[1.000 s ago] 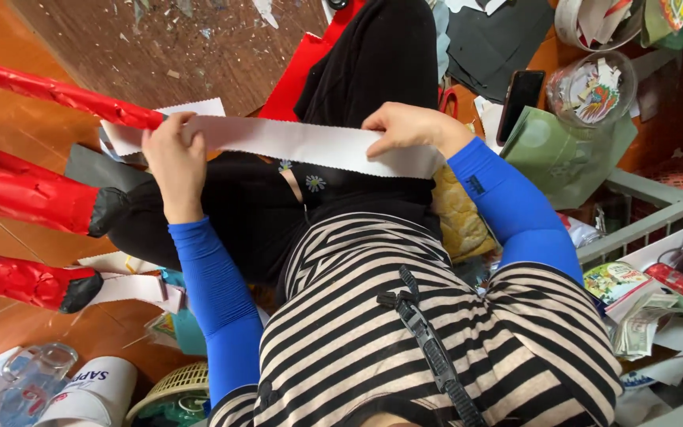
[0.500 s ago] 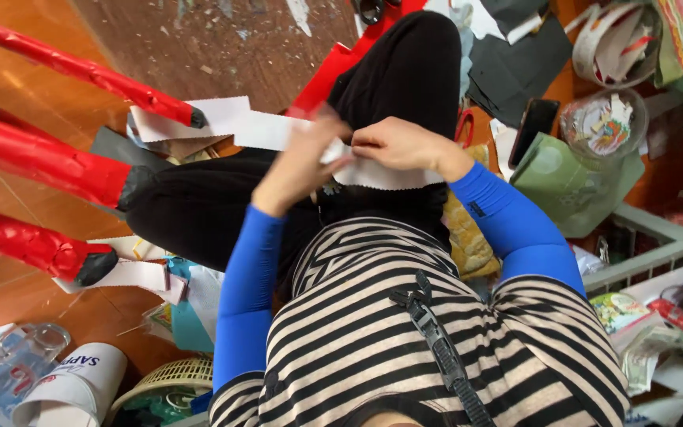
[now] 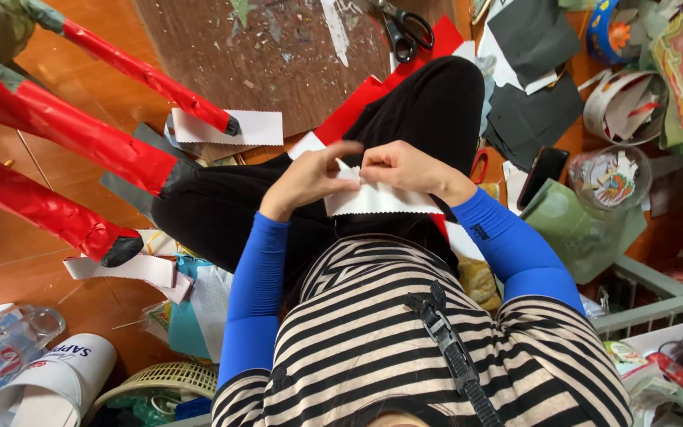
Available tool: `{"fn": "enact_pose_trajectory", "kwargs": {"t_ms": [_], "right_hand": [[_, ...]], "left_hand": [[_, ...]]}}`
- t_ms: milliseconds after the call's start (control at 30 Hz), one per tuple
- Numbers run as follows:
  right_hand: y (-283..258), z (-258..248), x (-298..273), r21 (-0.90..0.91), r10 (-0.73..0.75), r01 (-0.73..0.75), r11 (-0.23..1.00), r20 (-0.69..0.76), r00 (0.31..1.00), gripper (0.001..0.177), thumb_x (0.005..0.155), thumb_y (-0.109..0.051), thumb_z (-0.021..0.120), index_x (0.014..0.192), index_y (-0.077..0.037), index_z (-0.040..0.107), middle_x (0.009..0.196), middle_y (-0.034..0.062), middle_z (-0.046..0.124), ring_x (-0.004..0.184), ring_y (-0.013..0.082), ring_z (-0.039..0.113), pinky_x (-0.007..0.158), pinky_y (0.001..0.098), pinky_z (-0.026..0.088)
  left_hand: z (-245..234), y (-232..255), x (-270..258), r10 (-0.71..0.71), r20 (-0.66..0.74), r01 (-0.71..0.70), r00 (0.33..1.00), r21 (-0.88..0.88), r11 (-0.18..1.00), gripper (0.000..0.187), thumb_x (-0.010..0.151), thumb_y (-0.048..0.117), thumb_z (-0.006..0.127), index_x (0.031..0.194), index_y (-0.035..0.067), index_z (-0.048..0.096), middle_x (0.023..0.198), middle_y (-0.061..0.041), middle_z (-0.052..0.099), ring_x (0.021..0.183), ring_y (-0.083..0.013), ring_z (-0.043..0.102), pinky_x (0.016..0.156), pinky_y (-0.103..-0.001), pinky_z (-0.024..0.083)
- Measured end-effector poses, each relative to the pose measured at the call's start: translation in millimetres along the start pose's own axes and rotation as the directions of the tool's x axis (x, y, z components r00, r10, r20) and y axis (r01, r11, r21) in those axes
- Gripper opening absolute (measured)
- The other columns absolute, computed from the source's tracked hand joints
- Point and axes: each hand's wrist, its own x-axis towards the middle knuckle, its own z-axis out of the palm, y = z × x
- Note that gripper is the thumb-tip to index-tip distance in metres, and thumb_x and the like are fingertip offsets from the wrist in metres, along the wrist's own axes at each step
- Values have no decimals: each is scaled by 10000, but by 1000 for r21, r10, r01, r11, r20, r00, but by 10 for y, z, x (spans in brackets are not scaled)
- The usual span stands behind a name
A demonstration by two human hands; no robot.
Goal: Applying red decorative tape to the legs of a giraffe model while sitting on the floor
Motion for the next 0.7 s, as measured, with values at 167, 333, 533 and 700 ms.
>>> {"fn": "enact_pose_trajectory", "kwargs": {"t_ms": [167,333,533,700], "right_hand": [[92,-215,173,-152,-202,175,973,-184,962,86,1048,-189,747,1003,-122,775,900,22,766,890,164,664,860,382,572],[-138,-173,649,-553,-551,197,810,-599,581,97,1121,-317,711,1064,-240,723,902,31,759,827,237,751,764,352,568],[-444,771,1145,22,-443,590,807,-638,630,232,1115,-194,515,1346,-188,536,1187,-85,613,1028,38,567,977,210,466],[-704,881,1230,-30,-411,464,885,-517,751,840,1014,3,759,1719,-167,336,1503,294,590,1363,364,616,1125,549,544]], "left_hand": [[-247,89,-263,-70,-105,53,992,-153,987,142,985,241,843,929,112,821,709,-84,750,680,-191,666,710,-378,574],[-298,-132,-231,-132,-382,-62,915,-456,888,66,1006,141,783,969,87,783,1186,-76,621,1075,-237,601,938,-371,469],[-153,-223,82,-146,-805,-287,576,-366,885,157,1063,134,766,915,81,762,1020,-17,684,964,-144,638,879,-306,518],[-341,-617,154,-303,-775,-348,555,-547,761,239,1154,370,620,1170,132,640,933,-29,716,696,-91,693,502,-244,623]]}}
